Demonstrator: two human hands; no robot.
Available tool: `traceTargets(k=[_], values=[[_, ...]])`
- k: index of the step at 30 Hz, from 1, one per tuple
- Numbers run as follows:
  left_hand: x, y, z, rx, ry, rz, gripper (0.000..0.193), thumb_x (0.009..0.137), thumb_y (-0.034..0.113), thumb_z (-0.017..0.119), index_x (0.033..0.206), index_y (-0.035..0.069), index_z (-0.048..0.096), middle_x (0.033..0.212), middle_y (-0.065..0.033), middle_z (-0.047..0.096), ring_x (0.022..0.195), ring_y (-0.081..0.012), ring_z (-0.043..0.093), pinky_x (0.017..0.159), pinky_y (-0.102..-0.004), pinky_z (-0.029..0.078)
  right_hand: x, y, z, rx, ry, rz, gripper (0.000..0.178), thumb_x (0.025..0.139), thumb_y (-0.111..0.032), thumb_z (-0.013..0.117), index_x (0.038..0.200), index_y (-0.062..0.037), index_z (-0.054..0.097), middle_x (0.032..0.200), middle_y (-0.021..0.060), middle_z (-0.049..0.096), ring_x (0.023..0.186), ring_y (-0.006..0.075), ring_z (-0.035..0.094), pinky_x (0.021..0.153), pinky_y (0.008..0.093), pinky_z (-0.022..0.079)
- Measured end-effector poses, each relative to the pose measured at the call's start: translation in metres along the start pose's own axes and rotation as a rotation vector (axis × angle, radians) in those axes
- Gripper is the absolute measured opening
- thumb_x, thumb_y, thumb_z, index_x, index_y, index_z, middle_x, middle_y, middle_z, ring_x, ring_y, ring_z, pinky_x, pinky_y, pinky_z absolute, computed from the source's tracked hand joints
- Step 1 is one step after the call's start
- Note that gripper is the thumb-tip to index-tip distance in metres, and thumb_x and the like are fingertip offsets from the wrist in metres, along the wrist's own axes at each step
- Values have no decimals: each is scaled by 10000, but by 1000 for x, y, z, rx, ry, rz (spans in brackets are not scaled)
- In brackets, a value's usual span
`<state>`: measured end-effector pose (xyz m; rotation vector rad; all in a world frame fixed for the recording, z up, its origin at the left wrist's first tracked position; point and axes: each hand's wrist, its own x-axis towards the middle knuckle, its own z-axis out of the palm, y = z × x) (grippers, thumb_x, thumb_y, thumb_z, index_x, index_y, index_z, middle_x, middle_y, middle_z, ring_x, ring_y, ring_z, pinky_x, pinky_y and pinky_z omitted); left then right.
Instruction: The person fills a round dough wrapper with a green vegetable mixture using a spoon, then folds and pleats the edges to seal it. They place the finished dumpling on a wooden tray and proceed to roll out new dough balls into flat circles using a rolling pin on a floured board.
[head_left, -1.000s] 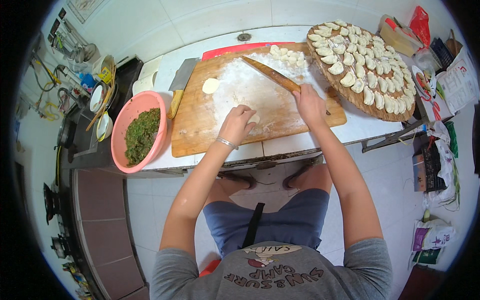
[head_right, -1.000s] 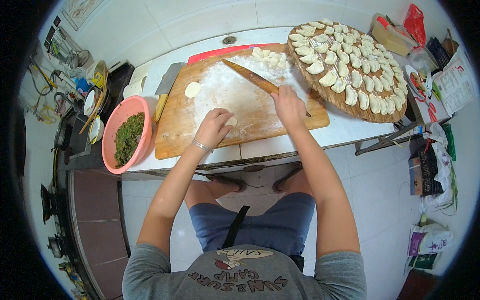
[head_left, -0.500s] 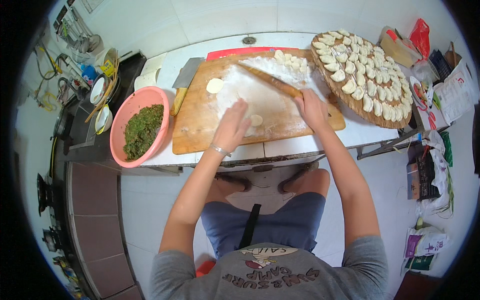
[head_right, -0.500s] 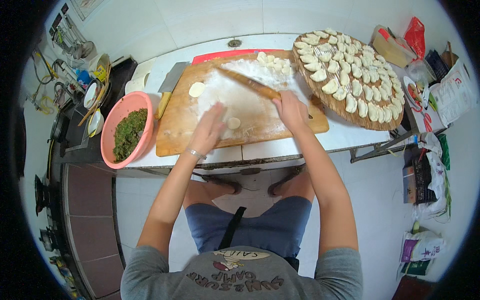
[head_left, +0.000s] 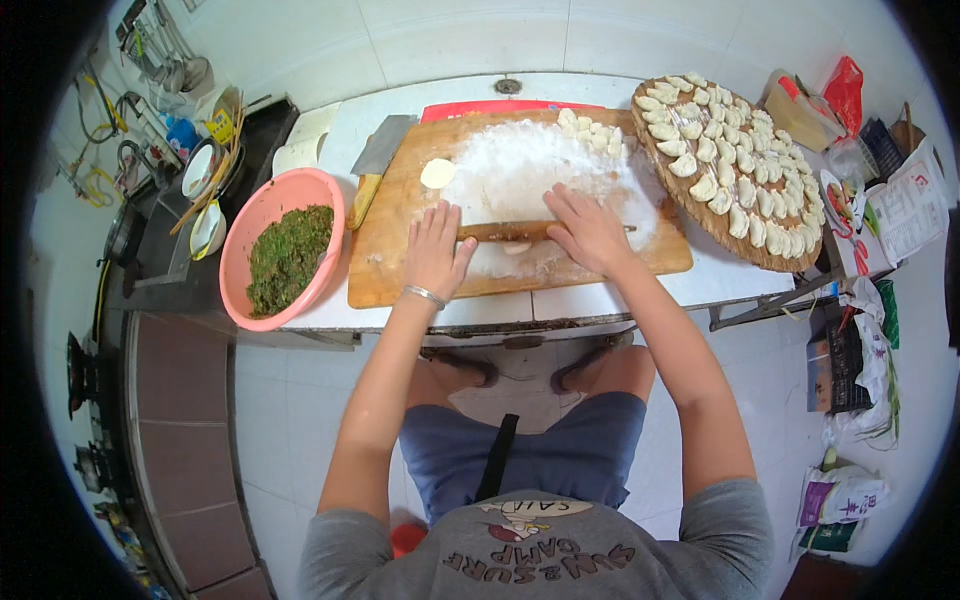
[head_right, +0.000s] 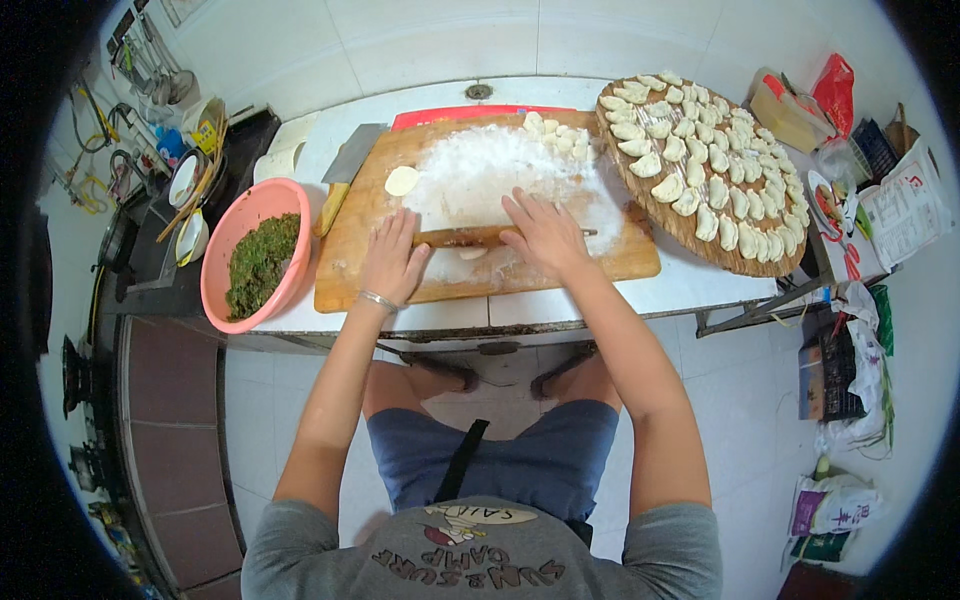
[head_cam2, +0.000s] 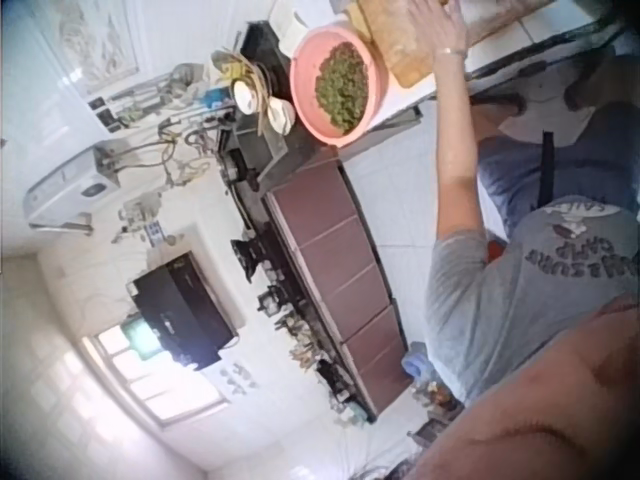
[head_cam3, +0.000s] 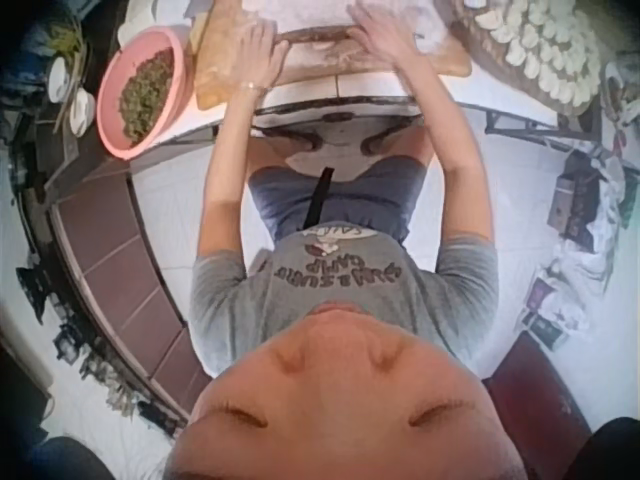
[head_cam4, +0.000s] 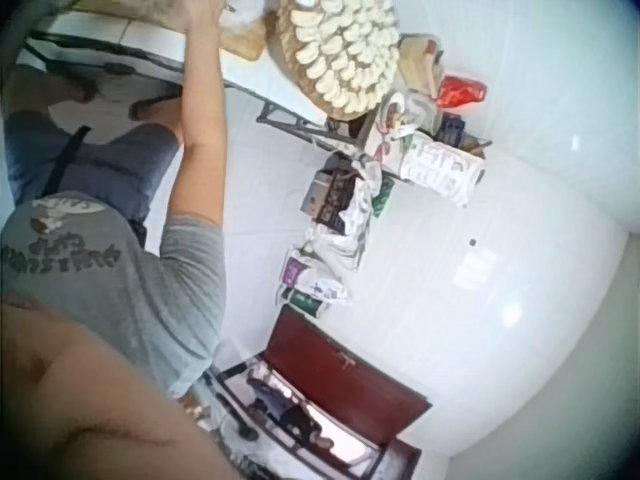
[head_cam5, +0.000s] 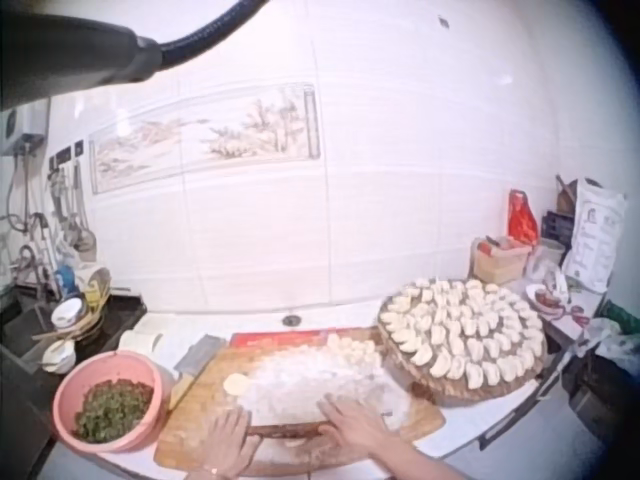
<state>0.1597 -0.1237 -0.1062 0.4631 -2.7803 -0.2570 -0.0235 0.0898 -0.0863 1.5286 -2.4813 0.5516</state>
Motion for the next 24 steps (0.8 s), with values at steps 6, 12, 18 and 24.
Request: traceTargets(k=[6,12,18,24], values=[[-50,11,-10,-34,-11,59,649,954,410,477,1476,58,321,1531,-192,297,1400,-387,289,1148,-498,211,-43,-12,-10,-21,-199,-66,593,945,-440,495,1449,-146,391,1512,125,354,1391,354,316,1129,498,264],[7,-4,0,-37,19,-18,644,955,420,484,1463,50,346,1519,-203,314,1393,-400,294,1147,-495,215,7,2,7,-112,-31,-31,580,950,-468,468,1433,-150,423,1506,130,362,1393,346,315,1137,506,241],[-33,10,-10,-14,-10,29,640,960,434,464,1460,50,354,1512,-208,324,1387,-400,302,1145,-497,219,-35,-6,0,-24,-95,-19,487,927,-360,556,1364,-152,495,1402,122,464,1305,334,412,1073,493,308],[-10,5,-2,-10,112,2,623,936,385,532,1419,14,401,1457,-250,376,1346,-416,348,1110,-498,278,-18,2,-7,44,-54,-7,315,900,-343,610,1107,-106,620,1095,91,629,942,315,633,766,421,501]])
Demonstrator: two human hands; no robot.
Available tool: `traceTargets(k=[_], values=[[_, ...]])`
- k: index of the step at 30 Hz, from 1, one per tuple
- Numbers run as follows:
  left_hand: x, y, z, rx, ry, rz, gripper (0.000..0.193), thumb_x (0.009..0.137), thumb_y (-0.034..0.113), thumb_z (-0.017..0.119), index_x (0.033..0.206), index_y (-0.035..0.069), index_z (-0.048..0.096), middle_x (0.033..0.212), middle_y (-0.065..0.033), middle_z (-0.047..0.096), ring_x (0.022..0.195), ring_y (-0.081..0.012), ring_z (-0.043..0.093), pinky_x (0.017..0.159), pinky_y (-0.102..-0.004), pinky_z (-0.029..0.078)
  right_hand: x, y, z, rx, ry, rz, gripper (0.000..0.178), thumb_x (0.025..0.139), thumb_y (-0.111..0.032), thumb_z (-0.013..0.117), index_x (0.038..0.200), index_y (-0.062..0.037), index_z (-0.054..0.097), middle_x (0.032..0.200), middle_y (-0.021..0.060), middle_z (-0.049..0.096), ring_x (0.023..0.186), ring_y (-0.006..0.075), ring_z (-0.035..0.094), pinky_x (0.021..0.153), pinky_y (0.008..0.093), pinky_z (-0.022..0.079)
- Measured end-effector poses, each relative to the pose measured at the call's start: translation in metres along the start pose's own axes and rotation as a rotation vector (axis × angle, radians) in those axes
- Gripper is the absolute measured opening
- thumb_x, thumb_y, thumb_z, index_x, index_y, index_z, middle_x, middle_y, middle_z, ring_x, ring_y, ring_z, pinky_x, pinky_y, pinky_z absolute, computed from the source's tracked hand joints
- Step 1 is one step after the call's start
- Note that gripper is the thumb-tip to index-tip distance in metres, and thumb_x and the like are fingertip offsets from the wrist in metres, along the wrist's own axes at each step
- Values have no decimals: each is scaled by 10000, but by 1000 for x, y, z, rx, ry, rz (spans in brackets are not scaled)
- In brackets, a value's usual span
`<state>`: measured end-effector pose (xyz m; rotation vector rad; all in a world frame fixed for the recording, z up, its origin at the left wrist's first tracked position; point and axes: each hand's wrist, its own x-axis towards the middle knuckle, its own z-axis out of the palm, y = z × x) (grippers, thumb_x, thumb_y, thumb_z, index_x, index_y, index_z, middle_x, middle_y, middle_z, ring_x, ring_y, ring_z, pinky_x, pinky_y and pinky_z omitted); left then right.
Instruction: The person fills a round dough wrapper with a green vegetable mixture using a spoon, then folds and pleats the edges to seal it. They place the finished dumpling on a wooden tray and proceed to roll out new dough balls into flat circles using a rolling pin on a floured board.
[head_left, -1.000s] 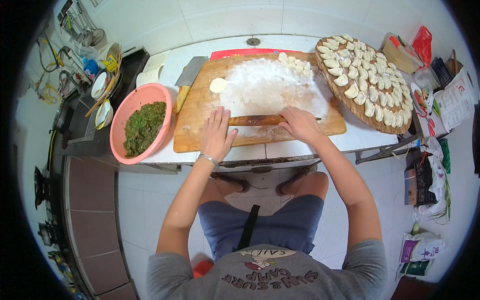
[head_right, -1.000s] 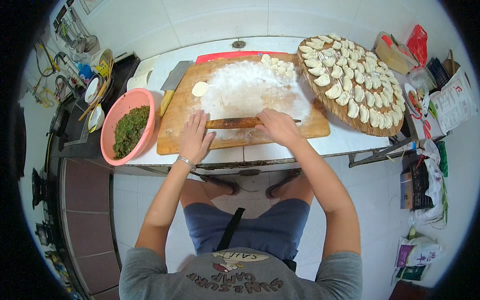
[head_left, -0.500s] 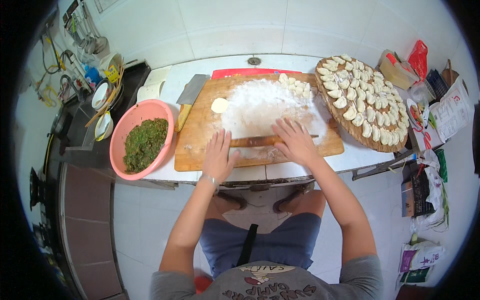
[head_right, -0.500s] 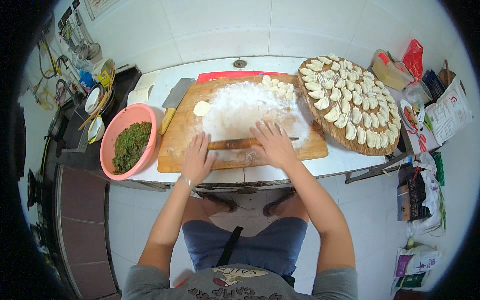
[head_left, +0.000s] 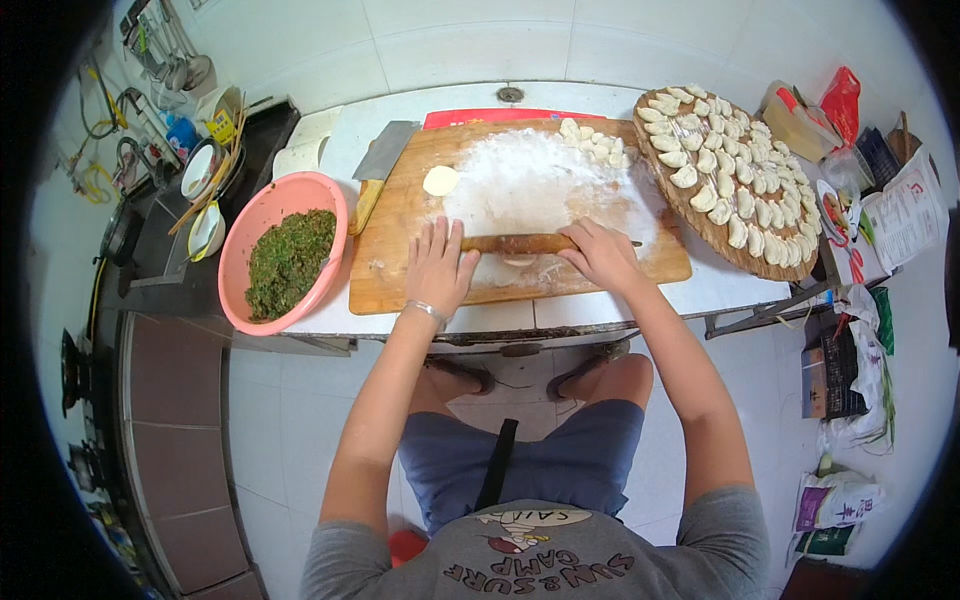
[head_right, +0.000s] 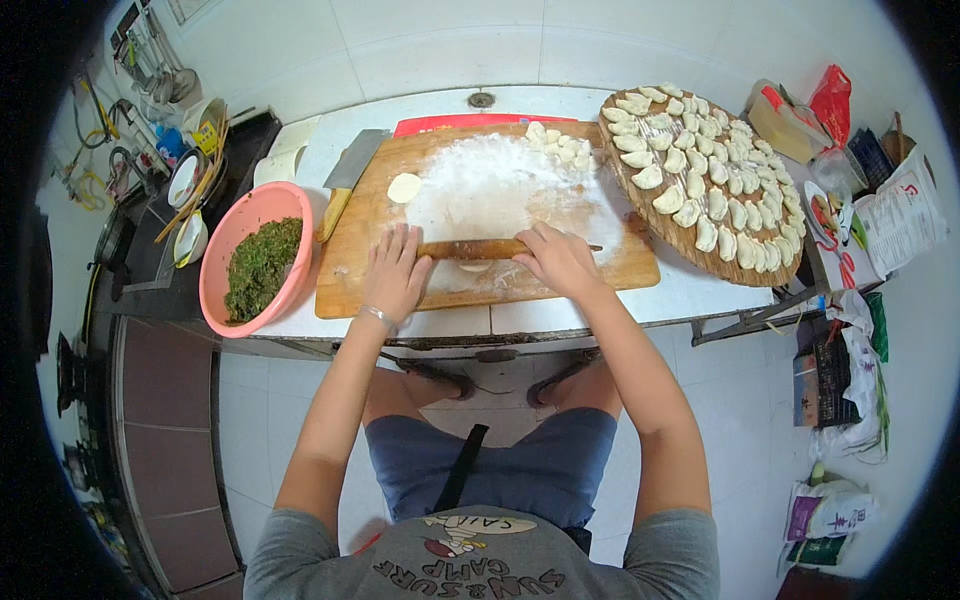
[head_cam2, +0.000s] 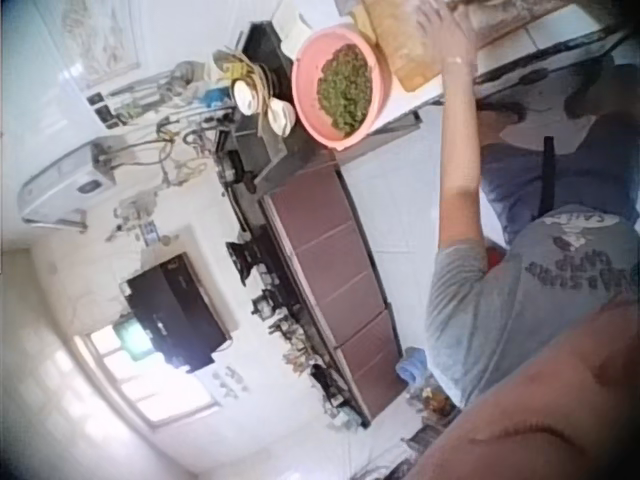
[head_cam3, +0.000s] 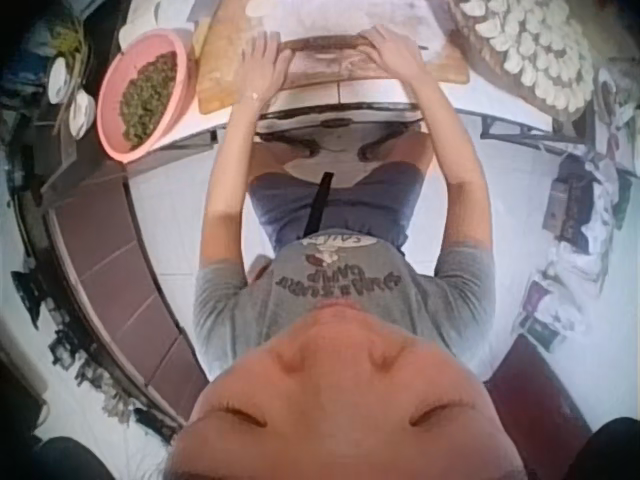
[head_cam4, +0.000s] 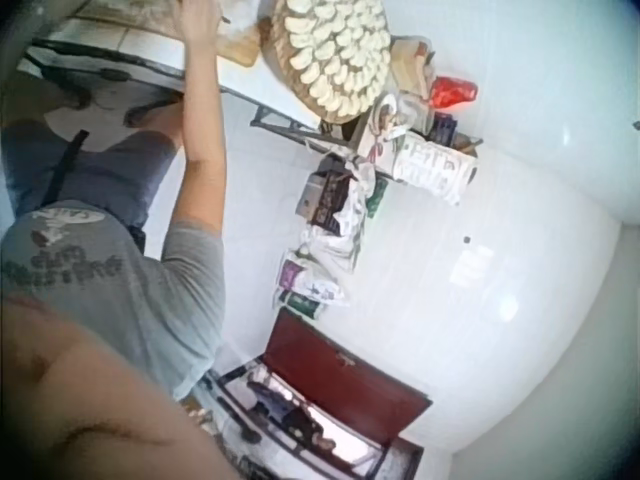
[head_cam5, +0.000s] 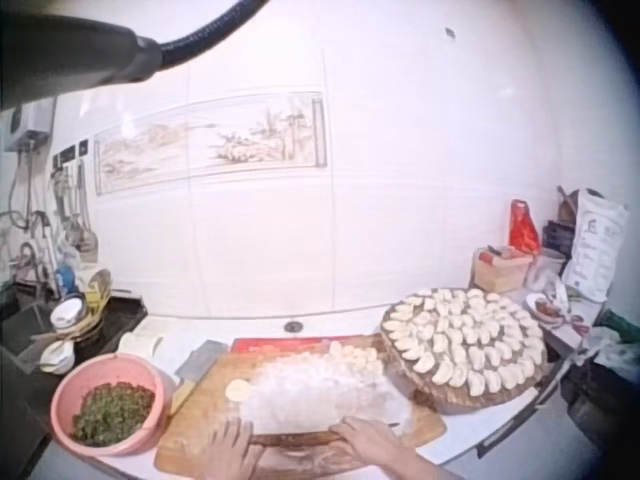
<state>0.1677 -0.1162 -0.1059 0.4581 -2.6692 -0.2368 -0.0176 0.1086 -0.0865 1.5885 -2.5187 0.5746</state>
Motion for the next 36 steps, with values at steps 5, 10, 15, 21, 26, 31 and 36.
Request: traceTargets(k=[5,10,15,21,26,31,36], values=[[30,68,-28,-66,-35,-150,478,864,388,623,1122,-13,588,1092,-221,566,1033,-370,555,874,-441,468,0,2,-10,197,103,244,340,926,-357,576,1088,-63,629,1021,131,651,929,337,630,784,420,497],[34,90,16,-20,-204,-153,400,833,372,668,994,11,613,1032,-182,557,946,-342,588,770,-426,516,-7,13,-12,231,141,315,353,935,-353,559,1102,-48,625,1030,148,652,940,345,628,807,423,489],[42,64,20,-180,-214,224,358,794,234,699,1070,24,612,1074,-182,567,1002,-350,565,838,-439,492,-21,32,-12,199,211,256,342,931,-344,567,1093,-49,626,1022,149,647,939,349,625,807,424,490],[23,40,-11,-231,274,166,402,824,174,664,1168,-8,558,1271,-231,508,1177,-417,473,995,-486,397,-26,33,-18,149,141,62,295,896,-289,610,1084,-62,621,974,130,628,912,344,610,784,420,485],[-14,8,11,27,24,-50,564,944,348,509,1377,-6,442,1485,-243,339,1380,-430,279,1135,-510,222,0,7,-12,57,-47,-63,293,885,-298,616,1101,-100,617,1058,104,610,986,318,593,801,431,483],[18,-5,22,16,-63,-159,651,968,466,398,1422,-1,398,1513,-224,313,1409,-407,245,1160,-507,149,38,7,13,-119,73,-18,449,930,-347,539,1318,-123,514,1395,123,466,1263,340,447,1025,489,372],[12,6,-2,27,-164,-66,676,967,501,386,1427,5,393,1500,-228,335,1400,-405,268,1157,-505,157,18,26,19,-135,-52,-52,543,976,-411,433,1459,-170,372,1536,126,309,1404,339,297,1142,515,227]])
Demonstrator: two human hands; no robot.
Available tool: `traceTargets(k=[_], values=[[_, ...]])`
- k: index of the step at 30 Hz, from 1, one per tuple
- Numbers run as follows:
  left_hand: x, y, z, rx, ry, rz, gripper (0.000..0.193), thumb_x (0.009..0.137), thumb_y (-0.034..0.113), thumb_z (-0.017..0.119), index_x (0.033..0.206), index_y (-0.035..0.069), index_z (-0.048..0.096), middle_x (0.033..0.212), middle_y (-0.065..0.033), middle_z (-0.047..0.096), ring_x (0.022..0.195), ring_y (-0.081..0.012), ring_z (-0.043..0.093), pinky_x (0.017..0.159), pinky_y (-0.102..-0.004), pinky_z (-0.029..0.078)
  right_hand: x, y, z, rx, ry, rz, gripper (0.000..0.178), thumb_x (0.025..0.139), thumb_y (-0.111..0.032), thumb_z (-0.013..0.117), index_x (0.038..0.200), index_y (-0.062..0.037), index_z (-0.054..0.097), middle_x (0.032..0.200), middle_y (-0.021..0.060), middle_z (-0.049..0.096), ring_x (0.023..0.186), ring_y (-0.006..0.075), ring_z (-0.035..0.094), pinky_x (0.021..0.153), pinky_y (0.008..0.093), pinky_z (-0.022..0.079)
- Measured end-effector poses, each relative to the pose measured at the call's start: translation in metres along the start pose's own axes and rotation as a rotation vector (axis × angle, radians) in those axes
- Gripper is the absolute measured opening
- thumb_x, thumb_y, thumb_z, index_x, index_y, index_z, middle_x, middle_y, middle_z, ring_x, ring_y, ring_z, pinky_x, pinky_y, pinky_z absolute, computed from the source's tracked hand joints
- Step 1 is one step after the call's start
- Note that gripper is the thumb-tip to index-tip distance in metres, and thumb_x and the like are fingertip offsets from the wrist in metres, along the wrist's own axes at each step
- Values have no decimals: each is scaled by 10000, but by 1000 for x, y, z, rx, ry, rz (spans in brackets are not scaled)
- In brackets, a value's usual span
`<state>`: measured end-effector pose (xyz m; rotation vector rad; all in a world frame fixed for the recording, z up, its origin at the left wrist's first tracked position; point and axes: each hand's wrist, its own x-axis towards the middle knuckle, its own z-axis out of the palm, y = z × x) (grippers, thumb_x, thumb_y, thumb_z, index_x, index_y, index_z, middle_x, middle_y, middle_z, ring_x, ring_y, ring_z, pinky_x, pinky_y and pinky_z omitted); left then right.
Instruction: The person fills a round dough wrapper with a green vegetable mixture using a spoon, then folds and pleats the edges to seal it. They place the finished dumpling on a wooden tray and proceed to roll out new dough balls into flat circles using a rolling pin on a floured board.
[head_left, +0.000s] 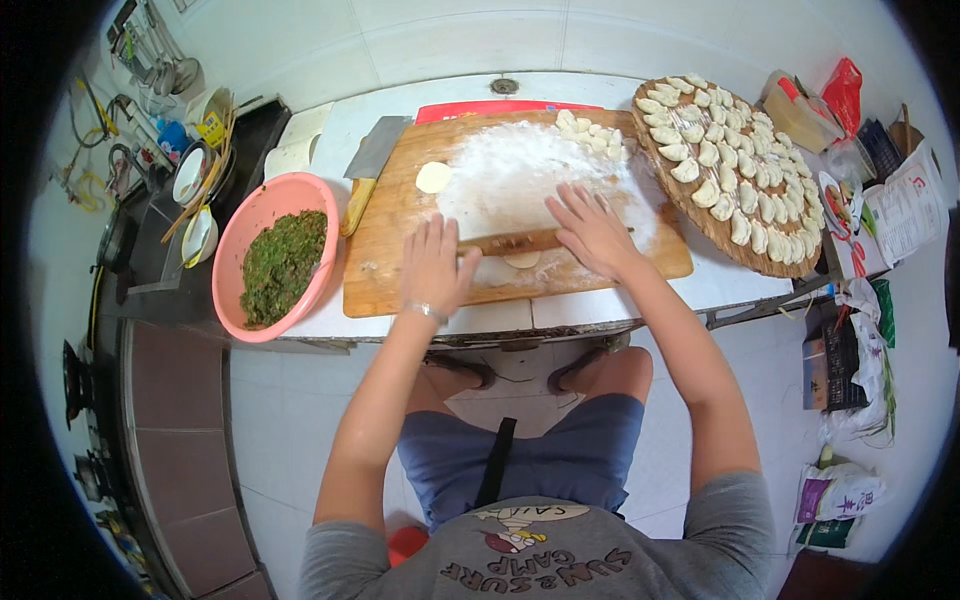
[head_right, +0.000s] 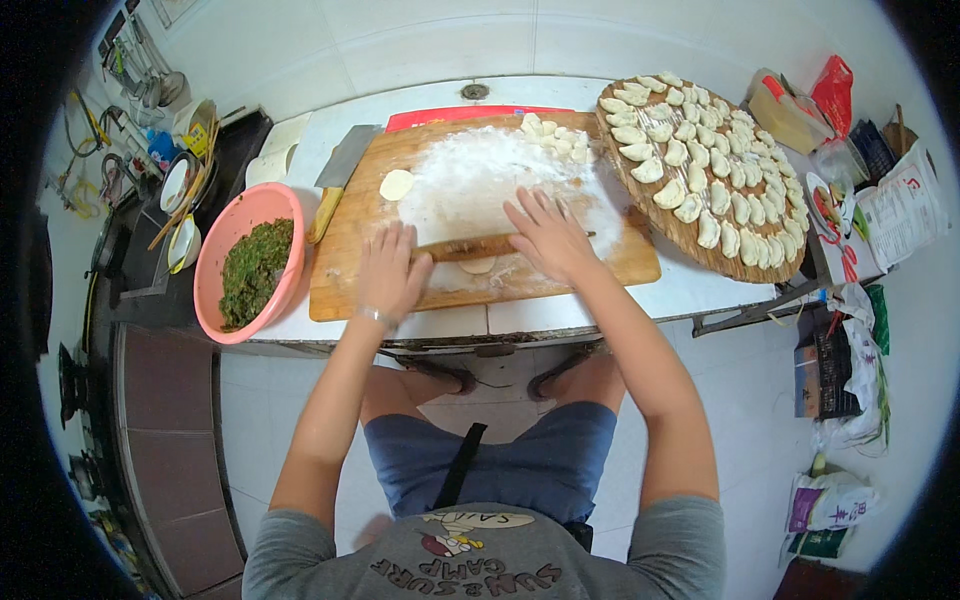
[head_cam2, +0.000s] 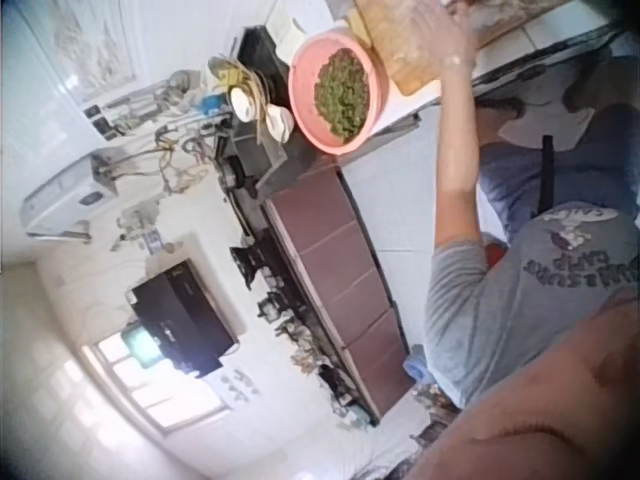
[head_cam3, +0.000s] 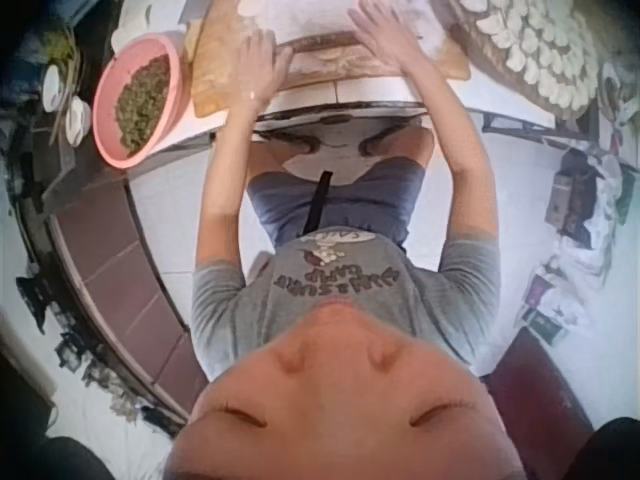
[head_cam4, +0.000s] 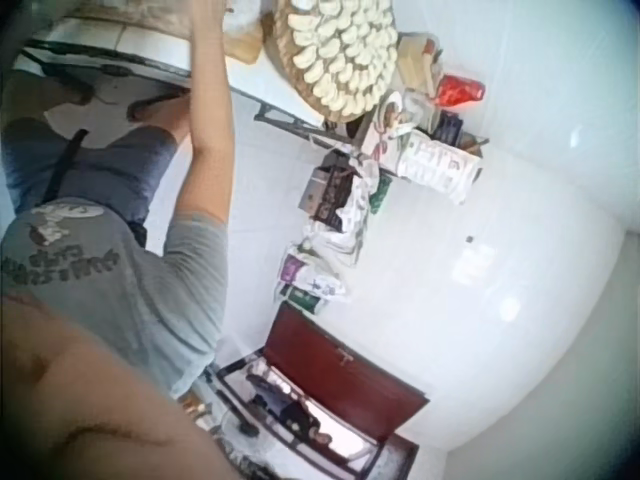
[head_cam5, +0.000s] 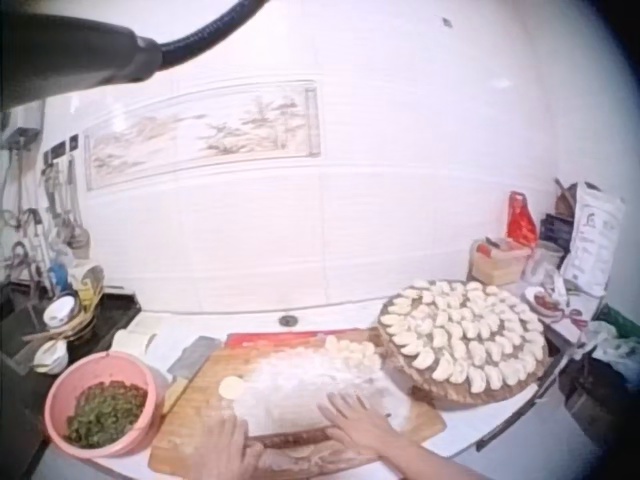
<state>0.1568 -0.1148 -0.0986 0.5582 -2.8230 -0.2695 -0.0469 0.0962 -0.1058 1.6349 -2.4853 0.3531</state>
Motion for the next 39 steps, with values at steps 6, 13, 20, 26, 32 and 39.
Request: traceTargets(k=[6,13,20,26,32,39], values=[[-29,-8,12,1,61,-45,691,966,520,380,1427,6,392,1499,-234,331,1393,-403,282,1153,-506,175,-2,-23,-19,-58,-79,-43,559,984,-411,405,1497,-211,305,1557,110,276,1425,349,257,1155,534,183],[-4,-9,2,26,98,31,639,953,474,456,1402,20,438,1475,-245,362,1382,-421,292,1145,-511,194,-3,-11,-6,34,-117,51,557,992,-414,380,1507,-226,278,1572,119,230,1440,365,208,1164,541,141],[-19,-5,16,-15,143,-7,682,932,473,503,1414,1,403,1462,-267,364,1373,-463,278,1137,-538,187,-14,-18,-28,104,-33,-47,464,911,-342,578,1325,-150,493,1244,122,530,1086,354,523,939,511,392],[13,34,-17,-166,447,61,559,873,380,627,1255,-17,532,1233,-250,526,1154,-435,475,994,-477,380,-10,-8,-29,209,69,111,314,893,-349,609,1049,-77,609,1040,129,627,936,340,610,759,431,491],[22,69,-11,-222,91,-109,385,842,287,662,1073,-12,589,1015,-187,568,984,-358,555,856,-428,464,-20,-11,-45,402,12,398,409,916,-432,559,1061,-54,621,977,170,659,920,370,626,783,441,483],[26,50,18,-213,-27,416,347,836,180,640,1129,2,590,1180,-185,564,1091,-373,531,954,-437,437,-35,16,-34,362,194,299,386,910,-393,585,1111,-64,614,991,165,661,925,370,631,768,438,492]])
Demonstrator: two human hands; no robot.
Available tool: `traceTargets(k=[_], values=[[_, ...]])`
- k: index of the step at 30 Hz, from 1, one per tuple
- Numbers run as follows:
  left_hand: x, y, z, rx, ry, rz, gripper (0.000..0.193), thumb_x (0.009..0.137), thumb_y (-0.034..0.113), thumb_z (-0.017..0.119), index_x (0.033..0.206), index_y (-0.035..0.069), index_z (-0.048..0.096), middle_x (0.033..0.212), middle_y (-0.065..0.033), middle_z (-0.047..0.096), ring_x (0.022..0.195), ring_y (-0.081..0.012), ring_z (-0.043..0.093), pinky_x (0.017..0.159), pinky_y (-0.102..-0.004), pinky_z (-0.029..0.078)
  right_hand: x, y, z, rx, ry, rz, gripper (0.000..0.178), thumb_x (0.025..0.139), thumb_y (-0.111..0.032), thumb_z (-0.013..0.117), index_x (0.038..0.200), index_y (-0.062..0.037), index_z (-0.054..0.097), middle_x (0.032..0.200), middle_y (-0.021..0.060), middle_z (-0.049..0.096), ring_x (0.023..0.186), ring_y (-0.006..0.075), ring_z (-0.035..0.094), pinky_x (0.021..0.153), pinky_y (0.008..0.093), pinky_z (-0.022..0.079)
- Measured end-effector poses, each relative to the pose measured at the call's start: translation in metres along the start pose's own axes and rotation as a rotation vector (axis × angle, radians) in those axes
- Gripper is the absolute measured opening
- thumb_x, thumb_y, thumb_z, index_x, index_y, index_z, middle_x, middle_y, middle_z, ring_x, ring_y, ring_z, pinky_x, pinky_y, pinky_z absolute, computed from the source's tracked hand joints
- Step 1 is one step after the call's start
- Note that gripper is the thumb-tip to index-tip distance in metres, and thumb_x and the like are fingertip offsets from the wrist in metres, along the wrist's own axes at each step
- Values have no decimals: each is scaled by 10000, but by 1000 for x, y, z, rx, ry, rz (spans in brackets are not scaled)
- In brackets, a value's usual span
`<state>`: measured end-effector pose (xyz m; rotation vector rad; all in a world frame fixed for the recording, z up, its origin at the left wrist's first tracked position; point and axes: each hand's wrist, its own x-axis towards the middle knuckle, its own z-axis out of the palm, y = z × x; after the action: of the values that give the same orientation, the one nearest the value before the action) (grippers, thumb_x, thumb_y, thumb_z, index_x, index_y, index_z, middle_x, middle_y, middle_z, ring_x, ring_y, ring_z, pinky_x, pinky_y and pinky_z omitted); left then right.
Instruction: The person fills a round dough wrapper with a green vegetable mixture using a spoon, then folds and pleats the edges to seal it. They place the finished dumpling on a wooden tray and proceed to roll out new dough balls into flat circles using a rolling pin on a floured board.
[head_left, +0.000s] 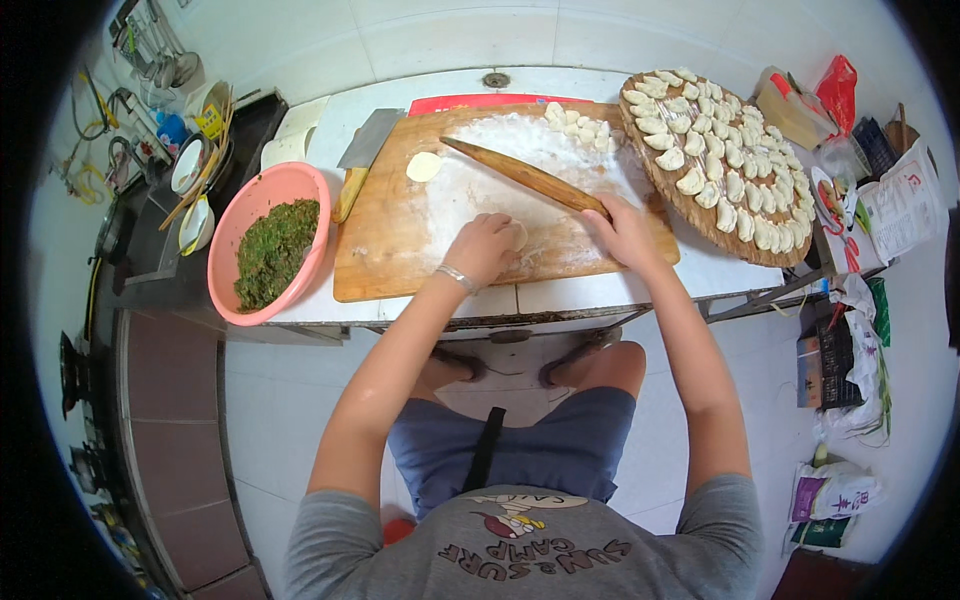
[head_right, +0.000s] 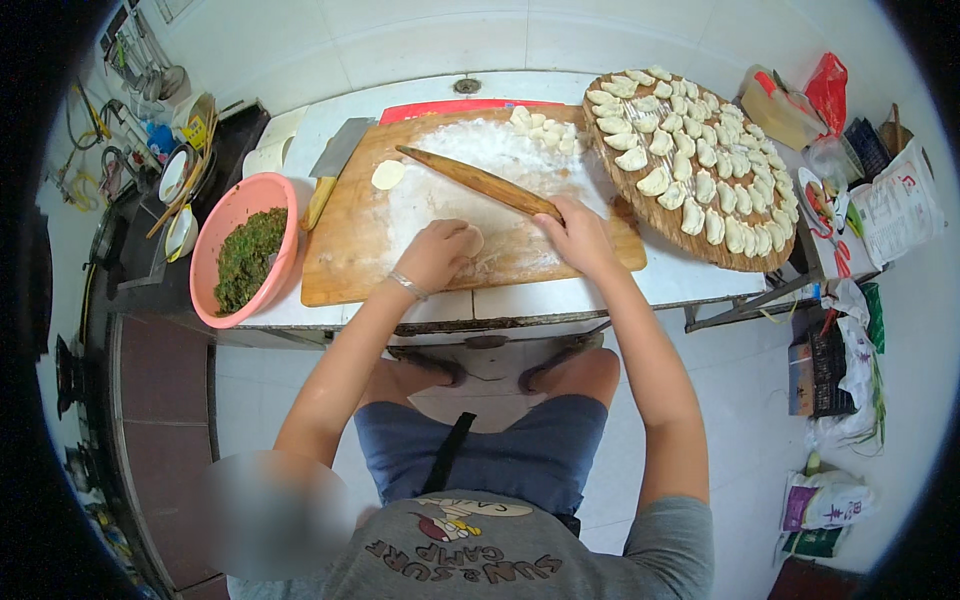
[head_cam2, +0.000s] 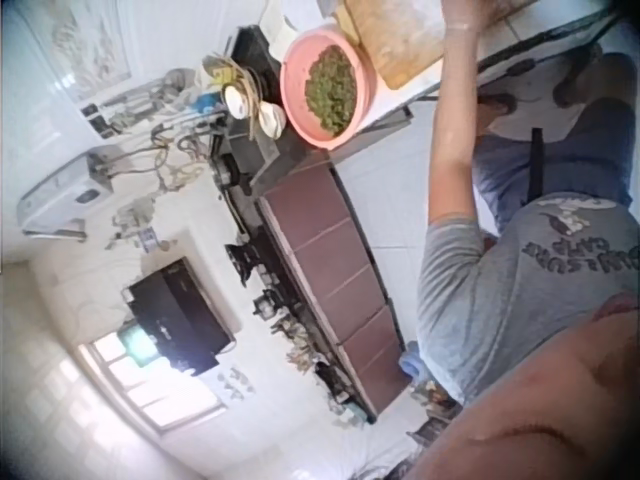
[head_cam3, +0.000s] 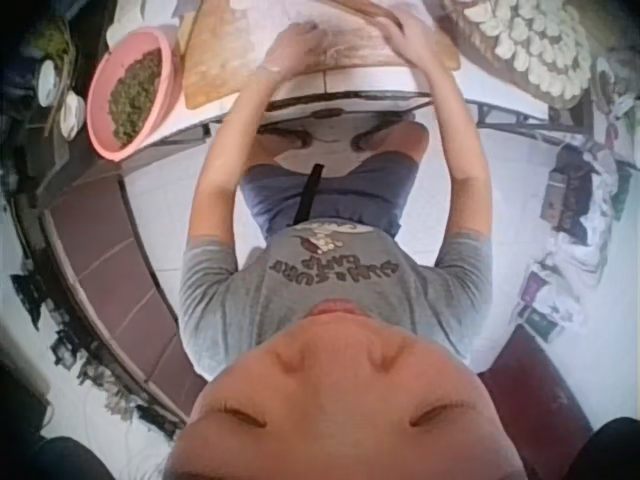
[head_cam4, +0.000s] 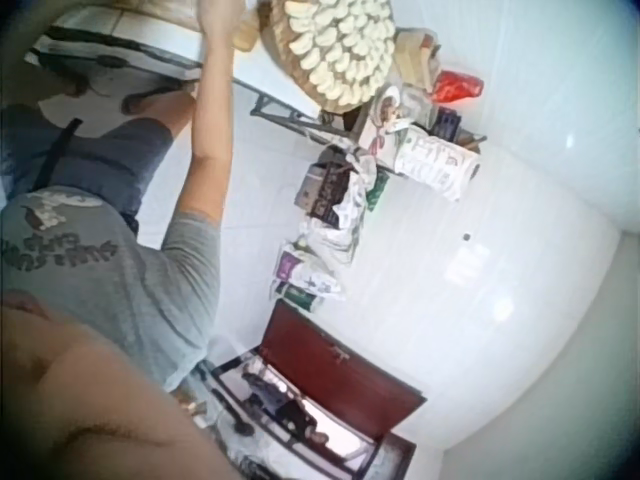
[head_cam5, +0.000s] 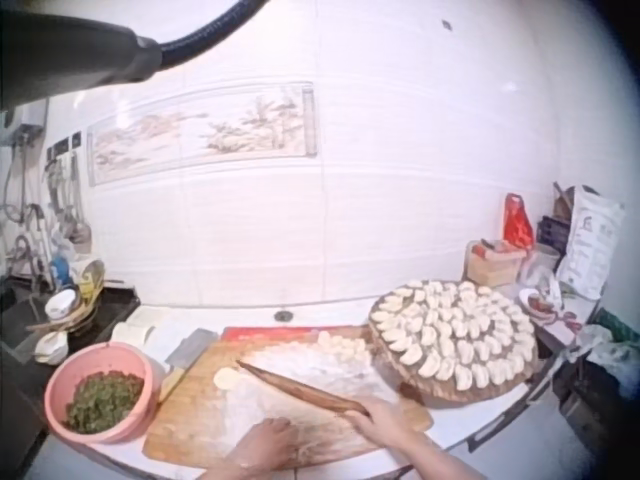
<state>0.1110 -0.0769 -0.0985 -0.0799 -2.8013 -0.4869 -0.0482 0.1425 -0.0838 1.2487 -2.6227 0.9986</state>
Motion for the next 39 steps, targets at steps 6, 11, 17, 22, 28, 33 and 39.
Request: traceTargets(k=[6,11,17,22,28,33,39], values=[[-48,-10,-33,125,396,-152,493,874,253,632,1289,6,531,1419,-242,414,1298,-435,380,1075,-486,332,-9,-10,-7,-122,-130,-211,308,869,-321,645,1063,-83,616,971,123,630,941,331,613,764,406,495],[-71,-42,-6,167,134,-398,680,949,468,454,1431,-6,380,1529,-235,271,1410,-423,227,1153,-530,145,13,-26,28,-217,-114,-412,287,867,-334,638,1033,-100,618,1103,91,576,1055,313,563,820,420,473],[-31,-54,-23,170,45,-485,683,952,477,437,1444,9,364,1524,-243,273,1414,-417,228,1155,-520,152,42,-15,45,-345,-123,-275,532,962,-403,469,1434,-167,396,1526,127,308,1373,357,331,1119,483,279],[-90,-11,-25,234,79,-329,704,954,509,425,1430,-7,380,1516,-251,284,1403,-416,250,1157,-495,167,4,-16,27,-376,-314,-349,569,978,-410,435,1488,-183,323,1557,112,271,1405,370,286,1136,514,239],[-38,-52,-20,289,170,-411,692,945,468,478,1441,-1,364,1517,-228,299,1390,-425,273,1153,-510,168,39,-15,43,-344,-165,-256,565,983,-421,425,1484,-176,330,1552,134,278,1402,377,292,1136,513,237],[-80,-22,-20,275,72,-345,682,947,454,472,1476,52,317,1526,-215,287,1395,-412,271,1149,-514,181,3,-10,36,-332,-243,-318,548,948,-358,522,1452,-189,391,1473,159,377,1324,388,385,1082,514,303],[-50,-53,-13,269,209,-369,661,941,433,493,1442,23,358,1496,-234,322,1375,-427,285,1134,-505,219,9,-27,17,-240,-230,-253,409,835,-274,682,1220,-163,598,1111,88,606,961,317,605,790,411,488]])
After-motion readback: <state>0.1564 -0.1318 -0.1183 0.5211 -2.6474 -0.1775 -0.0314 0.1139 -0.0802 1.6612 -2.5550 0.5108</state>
